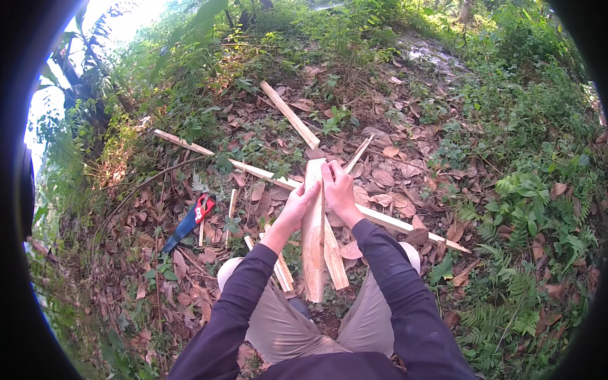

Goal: The person uses a red hand saw to cut a long piece of light-colored wood into smaller sections. They hold the wood steady with one hand while sawing with the other, then inspect the cut pieces and arrange them on the ground.

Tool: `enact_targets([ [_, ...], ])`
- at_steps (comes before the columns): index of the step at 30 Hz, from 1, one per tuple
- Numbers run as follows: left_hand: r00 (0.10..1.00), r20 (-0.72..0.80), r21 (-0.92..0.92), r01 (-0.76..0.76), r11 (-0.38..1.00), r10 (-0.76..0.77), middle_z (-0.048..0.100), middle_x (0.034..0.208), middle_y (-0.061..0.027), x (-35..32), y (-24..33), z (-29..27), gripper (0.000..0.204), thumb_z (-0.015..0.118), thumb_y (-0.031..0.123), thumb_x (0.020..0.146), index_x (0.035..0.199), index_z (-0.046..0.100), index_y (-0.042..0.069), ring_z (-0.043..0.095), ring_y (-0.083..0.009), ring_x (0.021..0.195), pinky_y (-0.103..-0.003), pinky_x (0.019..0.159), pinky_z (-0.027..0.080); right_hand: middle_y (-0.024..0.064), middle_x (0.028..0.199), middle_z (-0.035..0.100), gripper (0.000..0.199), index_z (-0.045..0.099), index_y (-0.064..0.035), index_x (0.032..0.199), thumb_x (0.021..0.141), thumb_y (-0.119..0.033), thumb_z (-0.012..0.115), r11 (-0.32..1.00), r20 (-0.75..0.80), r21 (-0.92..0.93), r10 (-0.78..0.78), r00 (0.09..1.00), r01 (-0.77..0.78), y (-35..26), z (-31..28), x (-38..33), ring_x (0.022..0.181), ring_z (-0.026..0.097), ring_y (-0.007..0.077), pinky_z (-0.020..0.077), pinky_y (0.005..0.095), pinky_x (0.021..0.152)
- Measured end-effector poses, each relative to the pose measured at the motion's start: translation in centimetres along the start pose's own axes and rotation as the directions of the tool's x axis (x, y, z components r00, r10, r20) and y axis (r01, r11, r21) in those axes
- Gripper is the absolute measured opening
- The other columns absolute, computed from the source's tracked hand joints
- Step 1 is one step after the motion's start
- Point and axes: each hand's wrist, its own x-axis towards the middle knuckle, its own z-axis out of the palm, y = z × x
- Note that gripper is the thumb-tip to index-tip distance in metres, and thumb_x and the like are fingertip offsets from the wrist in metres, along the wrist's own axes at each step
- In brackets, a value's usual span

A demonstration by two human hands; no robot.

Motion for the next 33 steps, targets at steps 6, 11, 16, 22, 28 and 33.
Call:
enact_targets([
  [6, 0.999, 0.033, 0.043, 0.018, 0.999, -0.019, 0.067, 0.113, -0.004, -0.5, 0.3, 0.8, 0.053, 0.074, 0.035, 0.095, 0.132, 0.057, 0.002, 0.064, -0.0085, 0.09, -0.027, 0.077, 0.054, 0.015, 0.071, 0.058, 0.031, 0.053, -0.0007, 0.092, 0.106, -0.028, 0.051, 0.999, 0.02, -0.036, 0.026, 0.999, -0.025, 1.1, -1.0, 0.7, 0.066, 0.058, 0.0198, 0.0459, 0.0391, 0.063],
  [11, 0.975, 0.147, -0.033, 0.173, 0.984, -0.166, 0.068, 0.109, -0.0043, -0.1, 0.8, 0.0, 0.055, 0.07, 0.039, 0.096, 0.136, 0.052, 0.006, 0.07, -0.0128, 0.085, -0.032, 0.072, 0.059, -0.0017, 0.068, 0.047, 0.029, 0.053, -0.0037, 0.085, 0.107, -0.023, 0.052, 0.975, 0.158, 0.212, 0.026, 0.987, -0.06, 2.4, -1.9, 2.0, 0.062, 0.043, 0.0066, 0.0377, 0.0282, 0.056],
  [16, 0.963, 0.179, -0.101, 0.223, 0.97, -0.203, 0.067, 0.101, -0.0008, 0.1, 0.0, 0.1, 0.05, 0.068, 0.046, 0.096, 0.128, 0.054, 0.011, 0.068, -0.0113, 0.079, -0.032, 0.069, 0.059, -0.0019, 0.07, 0.048, 0.028, 0.054, -0.0035, 0.085, 0.107, -0.021, 0.05, 0.981, 0.046, 0.192, 0.007, 0.999, -0.016, 1.7, -0.9, 1.5, 0.064, 0.045, 0.0063, 0.0382, 0.0275, 0.056],
  [22, 0.946, 0.231, -0.326, 0.294, 0.899, -0.225, 0.069, 0.088, 0.0025, 0.3, -1.3, 1.7, 0.04, 0.06, 0.045, 0.101, 0.122, 0.062, 0.01, 0.066, -0.0098, 0.067, -0.028, 0.058, 0.057, 0.0107, 0.069, 0.055, 0.027, 0.054, -0.0006, 0.088, 0.106, -0.02, 0.05, 0.99, -0.122, 0.122, -0.062, 0.991, 0.077, 2.2, -0.7, 1.7, 0.063, 0.054, 0.0191, 0.0415, 0.0366, 0.057],
  [28, 0.966, 0.145, -0.292, 0.248, 0.924, -0.213, 0.068, 0.085, 0.0018, 0.7, -1.7, 1.9, 0.039, 0.063, 0.045, 0.1, 0.112, 0.066, 0.008, 0.064, -0.0087, 0.063, -0.026, 0.055, 0.054, 0.023, 0.071, 0.064, 0.024, 0.058, 0.0, 0.091, 0.104, -0.019, 0.051, 0.955, -0.167, -0.282, -0.143, 0.975, 0.091, 1.9, -0.2, 1.8, 0.067, 0.066, 0.0422, 0.0448, 0.0488, 0.056],
  [33, 0.971, 0.002, -0.273, 0.232, 0.934, -0.24, 0.069, 0.084, -0.0011, -0.1, -0.4, 2.6, 0.041, 0.069, 0.045, 0.096, 0.113, 0.066, 0.007, 0.065, -0.0121, 0.062, -0.028, 0.053, 0.054, 0.0236, 0.068, 0.062, 0.025, 0.056, -0.0013, 0.089, 0.104, -0.02, 0.052, 0.821, 0.034, -0.497, -0.306, 0.951, 0.282, 1.8, -0.8, 2.3, 0.063, 0.064, 0.0433, 0.0426, 0.0514, 0.054],
])
